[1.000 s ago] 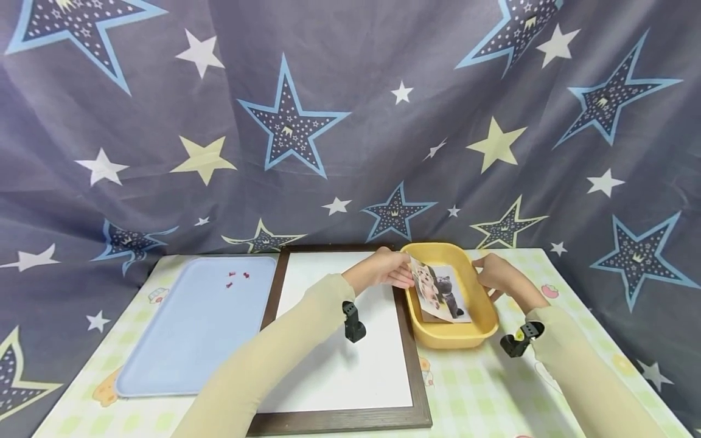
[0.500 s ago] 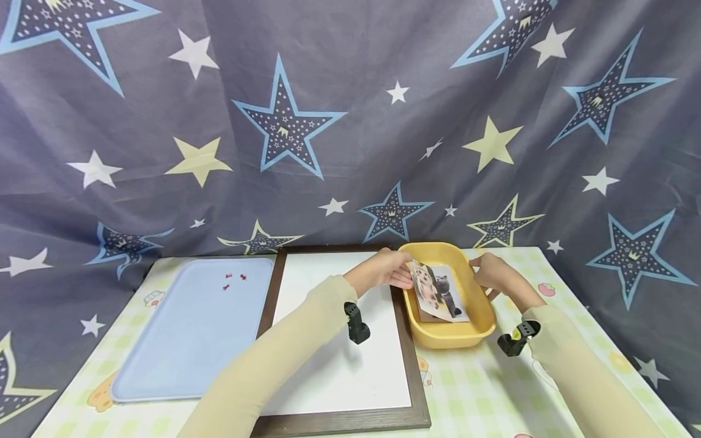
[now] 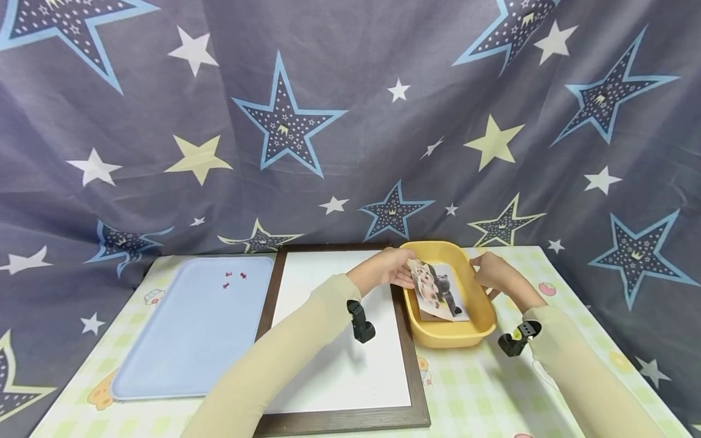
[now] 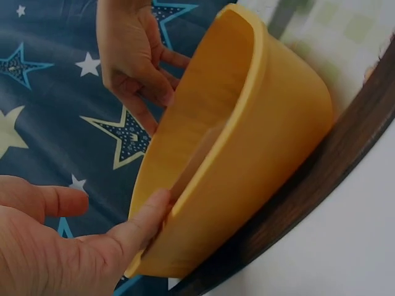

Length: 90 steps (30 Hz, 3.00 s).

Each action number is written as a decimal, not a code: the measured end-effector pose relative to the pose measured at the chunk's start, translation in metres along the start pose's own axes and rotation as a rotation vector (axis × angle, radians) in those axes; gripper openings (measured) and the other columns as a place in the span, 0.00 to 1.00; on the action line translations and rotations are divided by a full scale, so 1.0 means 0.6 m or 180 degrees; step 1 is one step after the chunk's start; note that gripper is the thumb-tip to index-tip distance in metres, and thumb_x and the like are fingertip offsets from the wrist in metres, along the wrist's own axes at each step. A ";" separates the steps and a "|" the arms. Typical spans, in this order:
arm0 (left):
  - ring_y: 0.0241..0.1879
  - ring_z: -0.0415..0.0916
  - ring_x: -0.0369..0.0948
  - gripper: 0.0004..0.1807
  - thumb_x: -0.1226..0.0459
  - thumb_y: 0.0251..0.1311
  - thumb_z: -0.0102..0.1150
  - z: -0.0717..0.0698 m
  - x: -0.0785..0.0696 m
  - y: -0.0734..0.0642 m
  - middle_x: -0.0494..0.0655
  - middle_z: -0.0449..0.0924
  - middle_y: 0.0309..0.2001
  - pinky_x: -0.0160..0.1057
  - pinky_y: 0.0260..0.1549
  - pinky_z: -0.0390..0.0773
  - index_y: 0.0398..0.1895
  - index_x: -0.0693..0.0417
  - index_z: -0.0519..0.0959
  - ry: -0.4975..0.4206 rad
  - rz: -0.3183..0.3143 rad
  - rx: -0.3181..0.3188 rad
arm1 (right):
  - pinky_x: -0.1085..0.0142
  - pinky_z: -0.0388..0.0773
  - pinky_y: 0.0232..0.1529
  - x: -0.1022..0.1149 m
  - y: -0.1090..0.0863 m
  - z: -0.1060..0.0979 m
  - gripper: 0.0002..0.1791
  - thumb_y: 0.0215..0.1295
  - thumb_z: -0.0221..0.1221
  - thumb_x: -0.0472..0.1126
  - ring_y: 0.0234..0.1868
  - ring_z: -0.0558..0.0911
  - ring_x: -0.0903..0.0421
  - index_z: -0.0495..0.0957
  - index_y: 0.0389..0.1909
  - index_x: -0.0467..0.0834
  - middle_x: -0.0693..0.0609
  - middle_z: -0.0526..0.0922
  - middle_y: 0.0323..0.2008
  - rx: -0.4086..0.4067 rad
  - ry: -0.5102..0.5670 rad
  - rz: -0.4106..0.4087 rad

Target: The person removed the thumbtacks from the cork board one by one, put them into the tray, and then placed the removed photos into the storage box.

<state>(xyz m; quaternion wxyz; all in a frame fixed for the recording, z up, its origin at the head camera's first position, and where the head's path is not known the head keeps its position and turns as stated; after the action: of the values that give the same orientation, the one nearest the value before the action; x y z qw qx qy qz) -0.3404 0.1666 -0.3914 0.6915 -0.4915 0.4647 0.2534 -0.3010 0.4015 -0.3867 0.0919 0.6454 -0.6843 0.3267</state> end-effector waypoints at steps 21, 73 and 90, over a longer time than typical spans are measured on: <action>0.65 0.69 0.70 0.31 0.64 0.72 0.50 0.020 0.010 0.004 0.79 0.62 0.69 0.56 0.61 0.79 0.75 0.68 0.60 -0.0223 0.0052 -0.0103 | 0.54 0.89 0.32 -0.001 0.003 0.000 0.40 0.57 0.52 0.25 0.42 0.89 0.42 0.53 0.73 0.22 0.24 0.73 0.62 0.0035 -0.0004 0.0015; 0.73 0.56 0.70 0.34 0.61 0.75 0.44 0.017 -0.004 0.018 0.77 0.46 0.77 0.58 0.68 0.72 0.79 0.64 0.53 -0.0185 -0.0273 0.0313 | 0.54 0.89 0.30 0.003 0.003 -0.003 0.40 0.56 0.52 0.25 0.40 0.89 0.43 0.54 0.73 0.22 0.25 0.77 0.58 -0.0043 0.0005 -0.0012; 0.76 0.49 0.69 0.36 0.59 0.77 0.42 0.020 0.000 0.025 0.77 0.44 0.77 0.59 0.69 0.70 0.80 0.69 0.48 -0.0166 -0.0333 0.0366 | 0.54 0.89 0.30 0.001 -0.001 0.003 0.40 0.56 0.52 0.25 0.40 0.89 0.45 0.54 0.72 0.22 0.24 0.79 0.55 -0.0009 -0.0034 0.0010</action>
<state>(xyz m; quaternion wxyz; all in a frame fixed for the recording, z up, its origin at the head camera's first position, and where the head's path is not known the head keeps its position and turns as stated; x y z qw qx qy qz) -0.3476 0.1836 -0.3973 0.7428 -0.4678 0.4340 0.2025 -0.2999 0.3998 -0.3874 0.0887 0.6460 -0.6862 0.3224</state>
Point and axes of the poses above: each hand's wrist, its own y-axis towards the middle knuckle, its own z-axis out of the palm, x = y × z, the point moved 1 cm from there along y, towards the middle knuckle
